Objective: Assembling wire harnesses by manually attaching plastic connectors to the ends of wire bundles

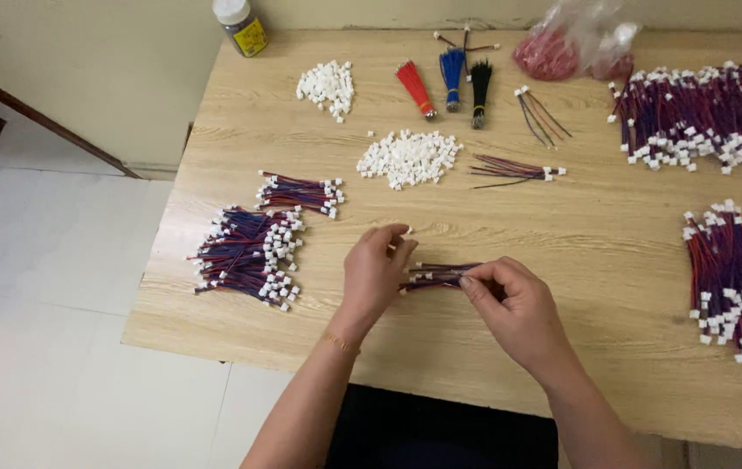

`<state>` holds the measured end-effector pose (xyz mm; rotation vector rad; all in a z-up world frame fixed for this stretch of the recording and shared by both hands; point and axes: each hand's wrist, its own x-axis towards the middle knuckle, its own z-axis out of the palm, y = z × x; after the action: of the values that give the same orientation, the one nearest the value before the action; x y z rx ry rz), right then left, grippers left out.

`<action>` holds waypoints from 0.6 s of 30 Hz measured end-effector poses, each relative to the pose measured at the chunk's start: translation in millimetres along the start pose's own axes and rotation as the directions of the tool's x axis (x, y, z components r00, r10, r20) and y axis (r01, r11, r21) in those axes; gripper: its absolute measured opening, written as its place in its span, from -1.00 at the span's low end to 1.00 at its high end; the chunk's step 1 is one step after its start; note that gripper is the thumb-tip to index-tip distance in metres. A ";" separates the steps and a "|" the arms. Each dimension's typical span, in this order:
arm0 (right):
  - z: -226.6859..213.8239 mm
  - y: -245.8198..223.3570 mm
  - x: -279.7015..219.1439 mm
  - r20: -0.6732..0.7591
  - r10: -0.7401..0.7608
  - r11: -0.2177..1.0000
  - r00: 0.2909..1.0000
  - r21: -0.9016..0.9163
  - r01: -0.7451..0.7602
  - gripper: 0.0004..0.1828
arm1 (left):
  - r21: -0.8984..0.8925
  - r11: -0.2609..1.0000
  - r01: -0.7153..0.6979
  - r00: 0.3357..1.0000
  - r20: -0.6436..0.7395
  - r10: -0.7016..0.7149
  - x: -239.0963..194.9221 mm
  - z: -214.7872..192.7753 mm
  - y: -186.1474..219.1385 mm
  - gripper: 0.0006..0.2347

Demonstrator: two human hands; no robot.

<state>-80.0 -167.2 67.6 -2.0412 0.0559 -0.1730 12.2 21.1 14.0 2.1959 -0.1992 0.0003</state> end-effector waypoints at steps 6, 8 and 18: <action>-5.6 2.9 3.8 -0.082 0.045 0.999 0.996 0.026 -0.043 -0.97 | 0.447 0.894 -0.032 0.998 -0.032 0.052 32.5 44.5 -34.3 -0.75; -7.0 5.1 3.0 -0.084 0.061 0.998 0.995 0.026 -0.059 -0.96 | 0.464 0.885 -0.026 0.997 -0.055 0.058 35.4 53.6 -45.2 -0.82; -4.7 -14.1 -6.0 -0.057 0.050 0.999 0.997 0.007 -0.050 -0.93 | -0.643 0.714 0.277 0.960 0.214 -0.180 -7.1 19.2 2.1 -0.82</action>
<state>-87.1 -164.2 81.6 -2.0273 0.1422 -0.1999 3.5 5.5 3.8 1.4735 0.0109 -0.3192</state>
